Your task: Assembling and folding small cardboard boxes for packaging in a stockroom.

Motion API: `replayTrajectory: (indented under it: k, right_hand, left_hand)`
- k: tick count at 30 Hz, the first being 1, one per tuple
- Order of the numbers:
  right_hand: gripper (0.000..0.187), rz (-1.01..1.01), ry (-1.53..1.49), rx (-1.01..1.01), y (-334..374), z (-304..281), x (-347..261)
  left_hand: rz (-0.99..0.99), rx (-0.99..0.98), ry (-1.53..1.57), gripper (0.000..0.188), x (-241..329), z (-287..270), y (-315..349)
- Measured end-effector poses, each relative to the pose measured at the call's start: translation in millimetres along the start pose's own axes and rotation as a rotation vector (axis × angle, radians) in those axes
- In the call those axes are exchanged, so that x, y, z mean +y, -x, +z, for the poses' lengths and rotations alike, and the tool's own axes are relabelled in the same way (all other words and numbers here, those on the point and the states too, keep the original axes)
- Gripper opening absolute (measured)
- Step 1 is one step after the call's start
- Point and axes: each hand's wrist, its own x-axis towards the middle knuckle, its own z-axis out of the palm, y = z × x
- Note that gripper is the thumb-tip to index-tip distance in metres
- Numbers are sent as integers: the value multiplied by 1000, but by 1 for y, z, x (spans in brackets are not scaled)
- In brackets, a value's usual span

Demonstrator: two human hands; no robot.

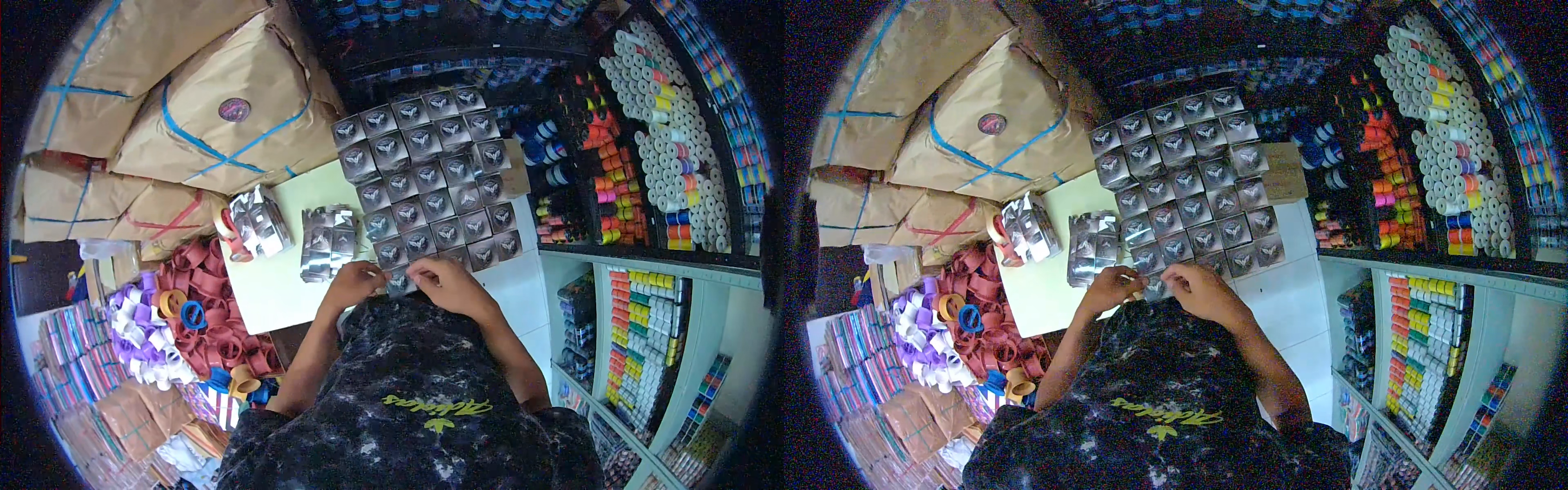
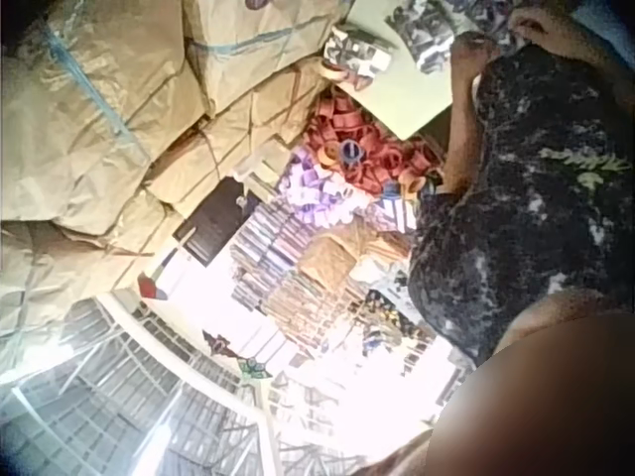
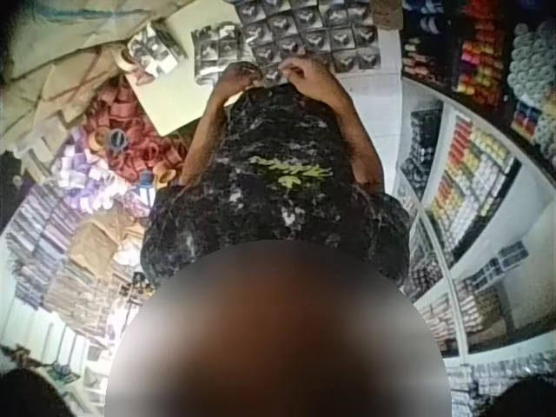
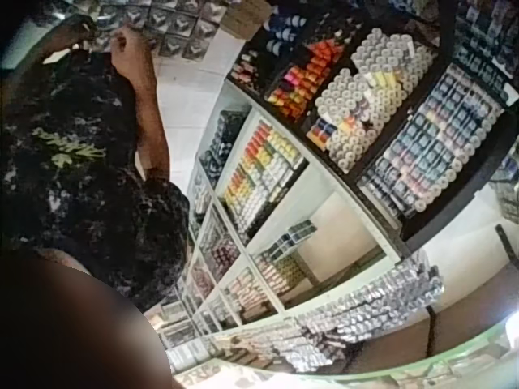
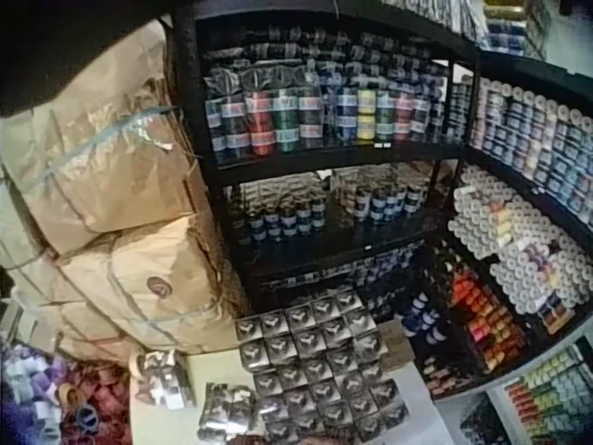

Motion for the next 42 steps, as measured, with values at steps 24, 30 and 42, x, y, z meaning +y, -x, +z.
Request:
replayTrajectory:
  k: [24,30,42]
  right_hand:
    - [27,12,98,77,7,18,-17]
    - [21,-34,105,155,13,22,-17]
    - [25,31,188,116,17,38,-18]
  left_hand:
    - [88,86,234,45,-27,18,-4]
    - [73,81,411,45,-25,18,-3]
    - [173,48,435,42,-30,17,-4]
